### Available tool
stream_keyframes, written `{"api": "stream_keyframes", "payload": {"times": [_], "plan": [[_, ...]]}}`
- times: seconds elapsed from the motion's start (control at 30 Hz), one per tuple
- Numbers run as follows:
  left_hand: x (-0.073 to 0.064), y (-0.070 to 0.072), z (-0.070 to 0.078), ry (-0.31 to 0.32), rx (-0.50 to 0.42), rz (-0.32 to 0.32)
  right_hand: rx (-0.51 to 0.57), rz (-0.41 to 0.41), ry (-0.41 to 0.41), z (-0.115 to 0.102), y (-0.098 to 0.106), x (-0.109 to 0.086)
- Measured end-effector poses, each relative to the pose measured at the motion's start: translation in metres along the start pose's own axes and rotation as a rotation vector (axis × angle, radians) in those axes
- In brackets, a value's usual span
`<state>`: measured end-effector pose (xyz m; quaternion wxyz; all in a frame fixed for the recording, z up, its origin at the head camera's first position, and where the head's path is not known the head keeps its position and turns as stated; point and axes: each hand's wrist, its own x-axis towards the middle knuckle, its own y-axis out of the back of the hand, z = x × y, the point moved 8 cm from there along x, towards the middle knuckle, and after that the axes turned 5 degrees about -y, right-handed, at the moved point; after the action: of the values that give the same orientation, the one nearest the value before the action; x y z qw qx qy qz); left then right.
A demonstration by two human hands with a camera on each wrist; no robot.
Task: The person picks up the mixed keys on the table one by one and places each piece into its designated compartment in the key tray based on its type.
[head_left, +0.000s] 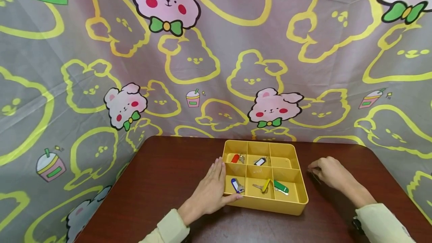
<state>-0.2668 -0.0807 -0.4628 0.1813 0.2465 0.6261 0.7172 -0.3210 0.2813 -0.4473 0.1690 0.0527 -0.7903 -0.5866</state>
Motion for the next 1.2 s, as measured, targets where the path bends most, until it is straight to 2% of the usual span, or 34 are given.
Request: {"api": "stream_keyframes", "payload": {"times": [0.37, 0.7, 1.2], "plan": [[0.001, 0.0, 0.0, -0.003, 0.002, 0.006, -0.003, 0.064, -0.002, 0.0, 0.014, 0.0], [0.001, 0.003, 0.0, 0.001, -0.001, 0.001, 0.028, 0.125, -0.036, -0.002, 0.03, 0.003], [0.0, -0.001, -0.001, 0.005, -0.001, -0.002, 0.13, 0.1, -0.109, -0.002, 0.043, 0.004]]}}
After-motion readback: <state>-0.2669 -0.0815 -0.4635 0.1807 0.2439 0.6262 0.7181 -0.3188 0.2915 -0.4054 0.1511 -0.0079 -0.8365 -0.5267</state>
